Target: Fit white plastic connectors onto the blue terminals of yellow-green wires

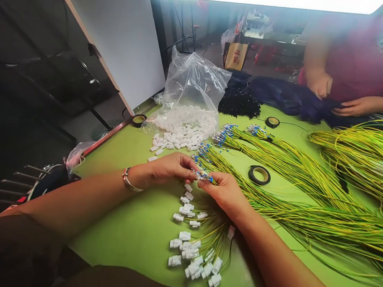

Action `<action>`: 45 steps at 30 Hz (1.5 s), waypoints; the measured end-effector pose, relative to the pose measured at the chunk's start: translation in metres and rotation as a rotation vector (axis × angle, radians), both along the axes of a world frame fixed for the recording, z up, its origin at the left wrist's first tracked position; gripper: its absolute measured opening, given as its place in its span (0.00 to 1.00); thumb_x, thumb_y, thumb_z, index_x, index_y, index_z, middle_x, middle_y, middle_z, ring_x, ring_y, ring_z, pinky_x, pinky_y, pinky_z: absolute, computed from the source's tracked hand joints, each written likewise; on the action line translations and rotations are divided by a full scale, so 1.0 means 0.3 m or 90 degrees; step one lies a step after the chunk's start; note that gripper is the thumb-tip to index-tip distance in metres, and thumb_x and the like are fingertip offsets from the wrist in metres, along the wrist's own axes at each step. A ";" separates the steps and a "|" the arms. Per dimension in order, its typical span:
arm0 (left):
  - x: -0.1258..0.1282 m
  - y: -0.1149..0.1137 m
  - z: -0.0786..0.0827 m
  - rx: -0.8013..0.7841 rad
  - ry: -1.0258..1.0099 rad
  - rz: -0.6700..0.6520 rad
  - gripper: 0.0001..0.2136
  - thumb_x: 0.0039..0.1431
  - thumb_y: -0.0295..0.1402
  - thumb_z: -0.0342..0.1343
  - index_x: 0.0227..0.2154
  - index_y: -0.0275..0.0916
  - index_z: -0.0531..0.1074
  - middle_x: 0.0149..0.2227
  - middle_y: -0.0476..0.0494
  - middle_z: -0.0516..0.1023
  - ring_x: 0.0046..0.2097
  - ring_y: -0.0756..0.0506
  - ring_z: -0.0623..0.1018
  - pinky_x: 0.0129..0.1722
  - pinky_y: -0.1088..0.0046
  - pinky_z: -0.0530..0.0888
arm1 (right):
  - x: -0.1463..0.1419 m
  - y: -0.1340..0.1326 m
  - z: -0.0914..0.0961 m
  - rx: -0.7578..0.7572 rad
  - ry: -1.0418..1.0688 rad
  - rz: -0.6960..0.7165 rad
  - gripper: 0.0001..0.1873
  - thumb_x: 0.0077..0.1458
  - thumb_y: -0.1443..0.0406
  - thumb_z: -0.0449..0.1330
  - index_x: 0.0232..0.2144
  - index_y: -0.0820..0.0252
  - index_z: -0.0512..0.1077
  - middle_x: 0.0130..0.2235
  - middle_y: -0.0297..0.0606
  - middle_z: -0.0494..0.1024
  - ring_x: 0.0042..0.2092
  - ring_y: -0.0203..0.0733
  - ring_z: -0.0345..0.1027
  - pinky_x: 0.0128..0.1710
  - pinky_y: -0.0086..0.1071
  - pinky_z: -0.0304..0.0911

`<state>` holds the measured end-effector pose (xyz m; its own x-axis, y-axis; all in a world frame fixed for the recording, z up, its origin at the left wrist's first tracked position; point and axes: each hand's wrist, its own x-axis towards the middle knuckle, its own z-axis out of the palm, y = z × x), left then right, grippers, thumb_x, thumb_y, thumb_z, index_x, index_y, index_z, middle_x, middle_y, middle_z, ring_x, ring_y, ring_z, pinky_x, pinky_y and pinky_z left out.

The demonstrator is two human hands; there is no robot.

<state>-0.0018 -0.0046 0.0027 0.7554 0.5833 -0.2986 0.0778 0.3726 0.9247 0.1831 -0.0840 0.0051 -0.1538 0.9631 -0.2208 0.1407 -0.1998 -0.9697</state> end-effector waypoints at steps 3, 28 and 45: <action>-0.001 0.008 0.009 -0.003 -0.004 0.011 0.14 0.40 0.35 0.69 0.29 0.31 0.78 0.23 0.46 0.75 0.23 0.55 0.71 0.23 0.81 0.65 | 0.007 0.004 0.001 -0.001 -0.004 -0.015 0.19 0.41 0.51 0.67 0.24 0.63 0.75 0.17 0.28 0.62 0.22 0.31 0.51 0.24 0.29 0.50; -0.017 0.001 0.050 0.290 0.153 -0.318 0.10 0.47 0.31 0.65 0.33 0.33 0.80 0.31 0.43 0.81 0.30 0.50 0.77 0.33 0.77 0.72 | 0.000 -0.001 -0.003 0.080 -0.080 -0.092 0.19 0.47 0.52 0.63 0.20 0.62 0.70 0.20 0.31 0.66 0.23 0.32 0.56 0.24 0.28 0.52; -0.212 0.124 0.264 0.715 0.772 -0.233 0.05 0.42 0.24 0.57 0.24 0.33 0.76 0.24 0.44 0.74 0.26 0.48 0.69 0.28 0.73 0.61 | -0.007 -0.015 -0.002 0.061 -0.144 -0.117 0.17 0.44 0.53 0.64 0.17 0.58 0.67 0.16 0.29 0.63 0.21 0.33 0.54 0.22 0.29 0.51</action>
<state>-0.0654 0.0326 0.0821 0.5529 0.7539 -0.3548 0.8163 -0.5755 0.0491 0.1812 -0.0885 0.0044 0.0674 0.9883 -0.1366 0.3246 -0.1512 -0.9337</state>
